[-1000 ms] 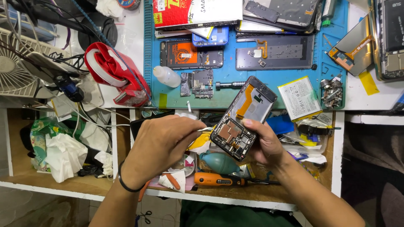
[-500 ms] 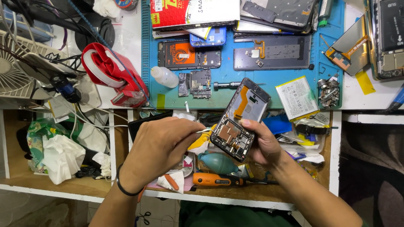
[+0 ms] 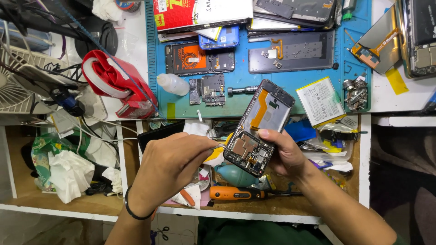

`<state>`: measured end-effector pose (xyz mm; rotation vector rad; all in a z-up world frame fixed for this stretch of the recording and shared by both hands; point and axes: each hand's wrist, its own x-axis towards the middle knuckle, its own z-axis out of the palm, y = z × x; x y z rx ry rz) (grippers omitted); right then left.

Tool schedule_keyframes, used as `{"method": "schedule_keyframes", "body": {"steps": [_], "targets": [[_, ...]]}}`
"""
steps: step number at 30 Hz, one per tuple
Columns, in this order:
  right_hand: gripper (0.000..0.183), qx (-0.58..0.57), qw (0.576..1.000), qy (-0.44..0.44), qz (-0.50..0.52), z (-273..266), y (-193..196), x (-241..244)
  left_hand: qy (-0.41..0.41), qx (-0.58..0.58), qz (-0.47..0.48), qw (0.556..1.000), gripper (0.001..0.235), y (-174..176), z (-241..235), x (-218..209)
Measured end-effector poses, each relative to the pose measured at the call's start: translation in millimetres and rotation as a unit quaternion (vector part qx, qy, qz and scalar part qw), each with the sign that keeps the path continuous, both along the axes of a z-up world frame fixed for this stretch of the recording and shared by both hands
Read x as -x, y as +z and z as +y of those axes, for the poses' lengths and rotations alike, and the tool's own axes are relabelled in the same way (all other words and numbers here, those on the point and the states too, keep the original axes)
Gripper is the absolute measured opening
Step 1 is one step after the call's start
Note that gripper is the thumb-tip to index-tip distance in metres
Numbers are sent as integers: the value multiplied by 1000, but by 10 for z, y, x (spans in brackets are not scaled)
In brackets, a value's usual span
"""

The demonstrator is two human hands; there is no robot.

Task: The person disassembles a smartphone on a cluttered workbench. They use a plastic pry tool to separate the screen from the frame, then use tweezers to disconnect ribbon cables and remove the motherboard. The person handles the motherboard and other components with care.

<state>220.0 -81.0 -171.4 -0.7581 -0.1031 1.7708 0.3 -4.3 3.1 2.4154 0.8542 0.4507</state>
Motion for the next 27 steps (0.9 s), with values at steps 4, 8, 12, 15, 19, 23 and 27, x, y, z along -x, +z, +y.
{"method": "schedule_keyframes", "body": {"steps": [4,8,12,15,19,23,27], "targets": [[60,-2,1000,19,3,16,18,-25,-13,-5,-3,1000,11,-37,-14,22],[61,-53,998,25,22,25,45,-25,-16,-4,-5,1000,10,-52,-23,42],[60,-54,998,30,34,-1,-16,-39,-17,-1,-4,1000,11,-59,-36,52],[62,-58,998,32,23,0,11,-31,-15,-6,-6,1000,11,-59,-46,52],[63,-49,998,36,10,-3,13,-27,-17,-3,-8,1000,12,-50,-54,52],[63,-29,998,52,-12,-5,16,-34,-17,5,-11,1000,12,-48,-56,50],[61,-15,999,49,-14,-14,32,-32,-17,5,-15,1000,12,-51,-57,50]]}}
